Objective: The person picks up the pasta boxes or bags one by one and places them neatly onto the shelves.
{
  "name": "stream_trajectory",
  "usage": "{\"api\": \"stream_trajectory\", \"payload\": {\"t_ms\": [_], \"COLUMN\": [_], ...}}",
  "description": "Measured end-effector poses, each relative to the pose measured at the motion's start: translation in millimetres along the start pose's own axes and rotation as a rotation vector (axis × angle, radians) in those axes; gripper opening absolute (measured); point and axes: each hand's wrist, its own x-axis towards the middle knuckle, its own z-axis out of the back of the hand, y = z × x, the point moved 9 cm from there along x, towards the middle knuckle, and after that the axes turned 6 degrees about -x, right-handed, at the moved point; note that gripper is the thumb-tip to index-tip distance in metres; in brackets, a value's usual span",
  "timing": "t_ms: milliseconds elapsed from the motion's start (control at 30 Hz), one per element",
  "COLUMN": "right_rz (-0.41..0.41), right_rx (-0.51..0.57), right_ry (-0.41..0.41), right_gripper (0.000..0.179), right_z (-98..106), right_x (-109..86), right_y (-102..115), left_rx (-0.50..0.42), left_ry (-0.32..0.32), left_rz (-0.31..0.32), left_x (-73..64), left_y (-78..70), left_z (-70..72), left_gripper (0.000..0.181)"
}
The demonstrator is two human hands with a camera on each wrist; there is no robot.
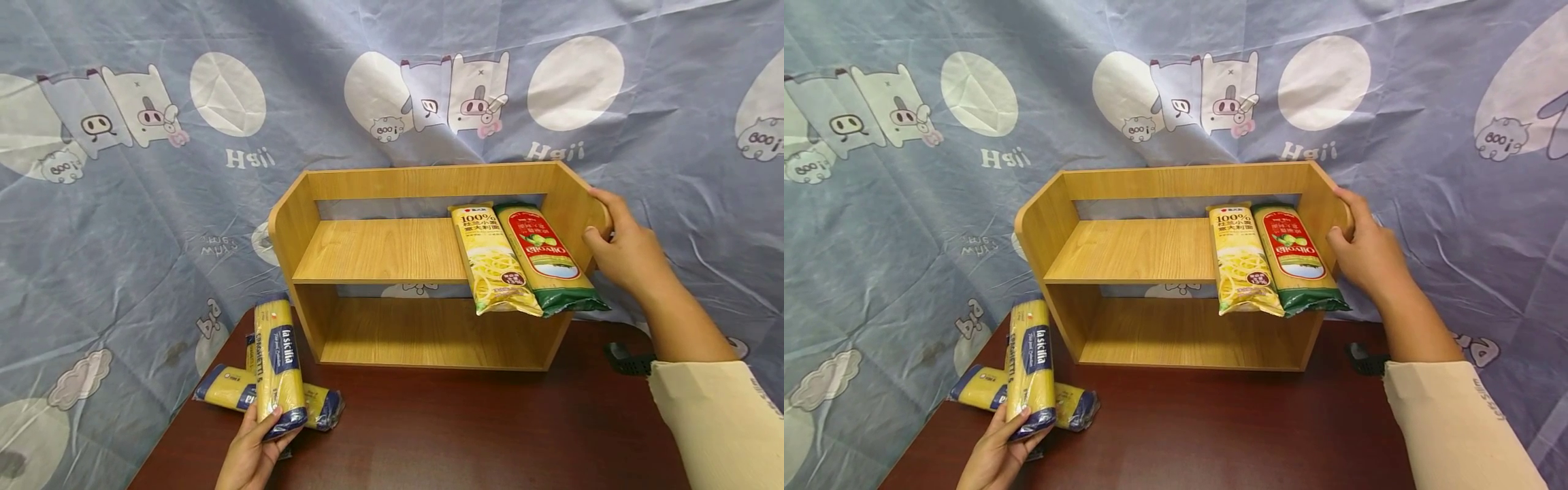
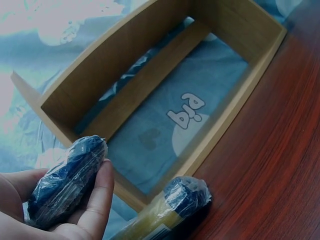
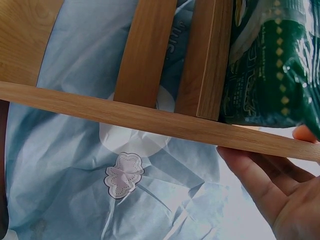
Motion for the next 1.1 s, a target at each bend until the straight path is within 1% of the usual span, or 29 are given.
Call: {"api": "stream_trajectory", "payload": {"t_ms": [100, 233, 433, 700, 967, 1100], "right_rz": [0.007, 0.002, -0.001, -0.01, -0.011, -0.004], "right_rx": [-0.001, 0.004, 0.009, 0.008, 0.002, 0.005], "right_ry": [-0.004, -0.002, 0.001, 0.006, 0.013, 0.01], "right_gripper": [0.063, 0.063, 0.063, 0.063, 0.063, 0.063], "right_z": [0.1, -0.2, 0.0, -0.9, -0.7, -0.9], "right_x": [-0.3, 0.1, 0.0, -0.8, -1.3, -1.1], "right_y": [-0.4, -0.6, -0.9, -1.6, -3.1, -0.9], "left_rx": [-0.012, -0.018, -0.043, -0.051, -0.091, -0.129], "left_ry": [0.026, 0.031, 0.101, 0.132, 0.212, 0.268], "left_rz": [-0.028, -0.056, -0.117, -0.131, -0.174, -0.227], "left_x": [-1.2, -3.4, -7.2, -9.9, -14.3, -17.4], "left_y": [-3.5, -8.2, -16.6, -20.7, -26.7, -32.5], "left_z": [-4.4, -8.8, -18.3, -25.2, -35.8, -41.2], "left_gripper": [0.04, 0.039, 0.041, 0.044, 0.044, 0.044]}}
